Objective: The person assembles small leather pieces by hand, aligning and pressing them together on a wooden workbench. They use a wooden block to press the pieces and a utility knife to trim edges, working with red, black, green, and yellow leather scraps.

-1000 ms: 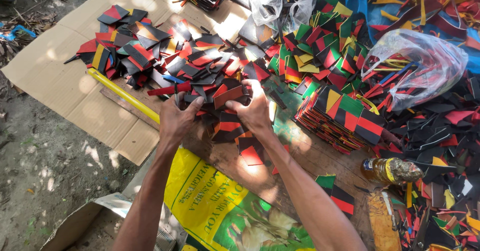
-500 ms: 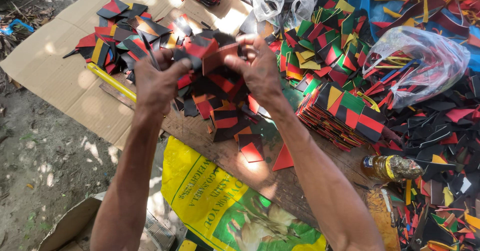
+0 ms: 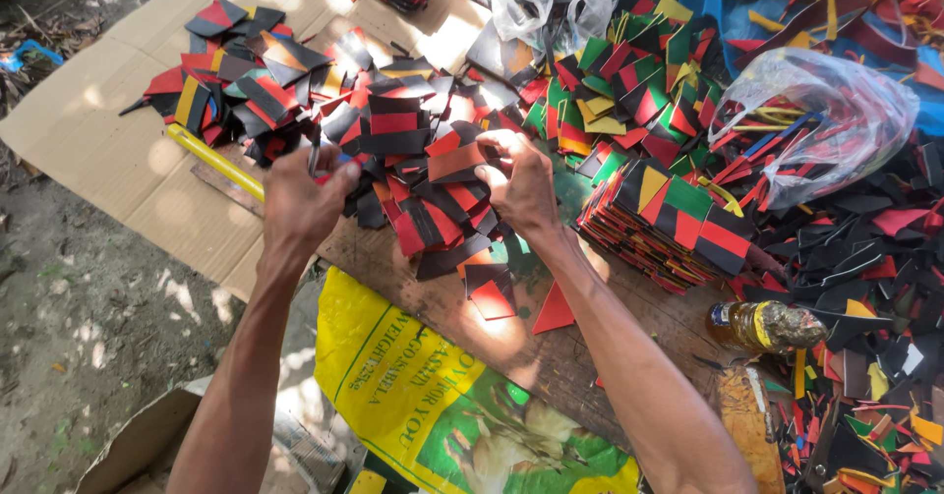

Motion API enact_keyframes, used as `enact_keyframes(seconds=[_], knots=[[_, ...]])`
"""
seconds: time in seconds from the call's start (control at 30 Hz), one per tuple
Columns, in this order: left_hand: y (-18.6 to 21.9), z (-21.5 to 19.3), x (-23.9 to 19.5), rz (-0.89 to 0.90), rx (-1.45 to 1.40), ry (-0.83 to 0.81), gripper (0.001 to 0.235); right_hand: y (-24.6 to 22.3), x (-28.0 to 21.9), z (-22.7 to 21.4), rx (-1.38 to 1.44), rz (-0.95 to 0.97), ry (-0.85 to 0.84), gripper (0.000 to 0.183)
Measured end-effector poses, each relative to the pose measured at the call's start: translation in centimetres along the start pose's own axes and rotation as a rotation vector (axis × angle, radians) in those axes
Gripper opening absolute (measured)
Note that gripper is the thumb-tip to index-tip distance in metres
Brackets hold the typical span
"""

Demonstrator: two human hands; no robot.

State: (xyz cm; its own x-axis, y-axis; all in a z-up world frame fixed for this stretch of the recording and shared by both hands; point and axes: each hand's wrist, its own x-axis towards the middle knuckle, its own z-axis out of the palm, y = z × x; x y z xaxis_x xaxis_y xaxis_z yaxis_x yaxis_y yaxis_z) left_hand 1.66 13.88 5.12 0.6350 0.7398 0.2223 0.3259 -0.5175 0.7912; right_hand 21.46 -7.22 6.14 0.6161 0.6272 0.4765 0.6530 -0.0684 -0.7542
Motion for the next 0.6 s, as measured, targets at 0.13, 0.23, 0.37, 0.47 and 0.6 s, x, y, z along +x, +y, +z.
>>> enact_keyframes(seconds=[0.13,0.23,0.37,0.47,0.6], knots=[[-1.7,-0.9,-3.3,0.101,0.183,0.147,0.039,0.7,-0.8,0.2,-0.083,-0.061,0.01,0.035],[-2.4,-0.9,-3.3,0.194,0.426,0.245,0.041,0.4,-0.9,0.0,-0.18,-0.163,0.044,0.033],[-2.4,-0.1,-2.4,0.075,0.386,0.096,0.026,0.2,-1.6,-0.5,-0.229,-0.134,0.025,0.032],[-1.9,-1.3,-2.4,0.01,0.144,0.058,0.022,0.4,-1.8,-0.8,-0.084,0.004,0.018,0.033],[-0.3,-3.0,-3.0,0.023,-0.267,0.132,0.02,0.4,-1.9,-0.9,-0.035,0.024,0.015,0.037]])
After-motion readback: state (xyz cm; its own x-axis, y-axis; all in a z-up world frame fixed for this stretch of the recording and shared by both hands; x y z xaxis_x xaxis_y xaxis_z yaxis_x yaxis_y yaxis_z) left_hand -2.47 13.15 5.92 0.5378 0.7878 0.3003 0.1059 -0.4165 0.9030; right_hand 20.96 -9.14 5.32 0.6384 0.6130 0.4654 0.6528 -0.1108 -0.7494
